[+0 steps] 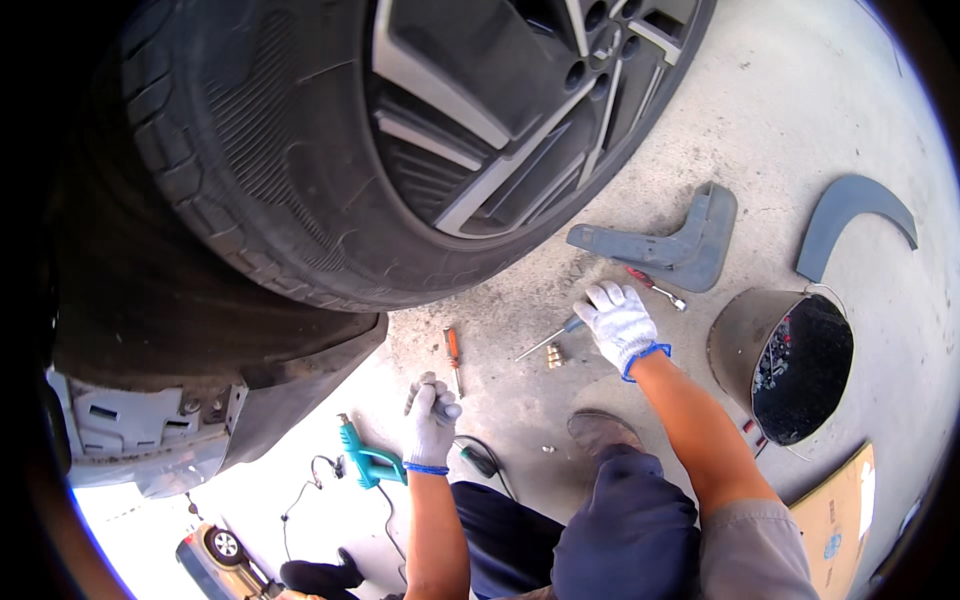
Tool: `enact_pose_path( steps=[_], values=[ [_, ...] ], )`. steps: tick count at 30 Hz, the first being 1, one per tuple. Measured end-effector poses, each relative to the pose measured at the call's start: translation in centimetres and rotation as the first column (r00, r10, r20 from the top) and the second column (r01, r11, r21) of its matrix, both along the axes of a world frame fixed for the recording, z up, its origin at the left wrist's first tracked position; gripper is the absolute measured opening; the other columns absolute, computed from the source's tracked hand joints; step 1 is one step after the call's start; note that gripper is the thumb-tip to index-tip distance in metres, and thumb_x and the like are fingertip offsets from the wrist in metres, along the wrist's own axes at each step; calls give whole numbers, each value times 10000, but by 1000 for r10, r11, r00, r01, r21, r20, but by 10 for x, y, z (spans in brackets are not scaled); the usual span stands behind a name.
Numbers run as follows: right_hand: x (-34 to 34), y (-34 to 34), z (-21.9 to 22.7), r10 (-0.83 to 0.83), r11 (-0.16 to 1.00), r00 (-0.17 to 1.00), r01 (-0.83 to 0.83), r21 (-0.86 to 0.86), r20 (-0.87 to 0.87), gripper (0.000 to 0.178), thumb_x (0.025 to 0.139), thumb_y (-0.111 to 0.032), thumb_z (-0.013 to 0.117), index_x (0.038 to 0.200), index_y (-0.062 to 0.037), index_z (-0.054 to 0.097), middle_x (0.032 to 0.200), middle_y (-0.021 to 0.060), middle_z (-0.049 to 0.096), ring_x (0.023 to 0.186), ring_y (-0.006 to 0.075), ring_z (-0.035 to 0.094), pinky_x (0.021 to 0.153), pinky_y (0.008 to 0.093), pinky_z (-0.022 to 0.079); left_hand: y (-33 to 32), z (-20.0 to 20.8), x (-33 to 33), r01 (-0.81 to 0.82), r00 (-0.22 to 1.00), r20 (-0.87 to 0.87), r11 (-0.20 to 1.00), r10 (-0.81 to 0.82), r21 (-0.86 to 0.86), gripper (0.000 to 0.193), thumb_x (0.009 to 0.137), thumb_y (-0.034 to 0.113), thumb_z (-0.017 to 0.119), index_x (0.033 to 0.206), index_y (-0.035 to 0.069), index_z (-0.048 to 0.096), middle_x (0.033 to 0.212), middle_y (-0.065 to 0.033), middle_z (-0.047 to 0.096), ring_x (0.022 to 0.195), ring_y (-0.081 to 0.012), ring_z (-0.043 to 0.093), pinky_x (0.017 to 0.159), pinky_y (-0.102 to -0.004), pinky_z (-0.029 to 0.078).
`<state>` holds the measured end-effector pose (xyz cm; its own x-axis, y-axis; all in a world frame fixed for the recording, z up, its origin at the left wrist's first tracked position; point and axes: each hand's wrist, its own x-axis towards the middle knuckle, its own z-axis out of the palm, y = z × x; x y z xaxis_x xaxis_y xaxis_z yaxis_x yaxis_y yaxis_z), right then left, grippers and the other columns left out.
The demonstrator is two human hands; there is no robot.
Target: The person uses a screwdriver to remove fasteners from the rear bumper and wheel arch liner of a silver car. They then use a heat gun to warm the area before aligning and fitting a new black plastic trim piece into the wheel arch.
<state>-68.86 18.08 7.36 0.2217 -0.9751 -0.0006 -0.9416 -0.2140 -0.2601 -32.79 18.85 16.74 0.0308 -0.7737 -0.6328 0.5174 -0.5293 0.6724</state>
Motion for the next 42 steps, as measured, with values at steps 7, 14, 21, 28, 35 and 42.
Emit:
enact_pose_path(
  steps=[7, 14, 21, 28, 35, 42],
  values=[
    [34, -3, 43, -63, 928, 933, -76, 364, 354, 372, 868, -255, 788, 1195, -129, 662, 1202, 142, 656, 1143, 376, 637, 944, 506, 528, 47, 73, 6, -82, 982, -185, 971, 40, -225, 288, 1037, 266, 678, 1266, 114, 592, 1033, -55, 700, 816, -173, 662, 708, -328, 547],
    [70, 14, 211, 201, 931, 689, -355, 82, 696, 477, 879, -249, 786, 1321, -128, 654, 1207, 169, 682, 1096, 402, 666, 920, 463, 561, 66, 95, 22, -286, 939, -292, 879, 179, -382, 320, 1024, 315, 694, 1228, 90, 598, 978, -78, 667, 786, -198, 621, 664, -332, 502],
    [83, 16, 250, 232, 932, 722, -356, 63, 652, 441, 874, -229, 779, 1288, -129, 666, 1089, 148, 665, 985, 382, 677, 849, 458, 560, 69, 111, 22, -291, 951, -235, 832, 199, -473, 369, 1002, 373, 709, 1231, 110, 588, 914, -24, 598, 749, -151, 523, 646, -310, 443],
    [88, 13, 267, 279, 926, 764, -374, 47, 582, 433, 874, -236, 778, 1282, -154, 658, 1105, 128, 657, 970, 369, 676, 826, 451, 559, 75, 115, 29, -358, 927, -282, 806, 247, -471, 222, 1043, 264, 674, 1183, 98, 629, 908, -61, 641, 750, -179, 589, 652, -340, 476],
    [93, -2, 262, 275, 902, 763, -416, 118, 586, 417, 896, -272, 758, 1287, -169, 655, 1115, 119, 664, 982, 364, 682, 832, 455, 557, 75, 115, 35, -337, 941, -118, 848, 317, -409, 166, 1048, 169, 652, 1179, 68, 632, 889, -76, 654, 722, -178, 603, 643, -329, 508],
    [78, -43, 222, 253, 814, 773, -495, 303, 582, 411, 923, -369, 726, 1285, -190, 651, 1145, 116, 688, 1027, 369, 694, 887, 483, 551, 38, 122, 37, -118, 958, 206, 928, 200, -352, 99, 1056, 144, 617, 1112, 61, 619, 834, -75, 643, 649, -158, 574, 573, -300, 473]
  ],
)
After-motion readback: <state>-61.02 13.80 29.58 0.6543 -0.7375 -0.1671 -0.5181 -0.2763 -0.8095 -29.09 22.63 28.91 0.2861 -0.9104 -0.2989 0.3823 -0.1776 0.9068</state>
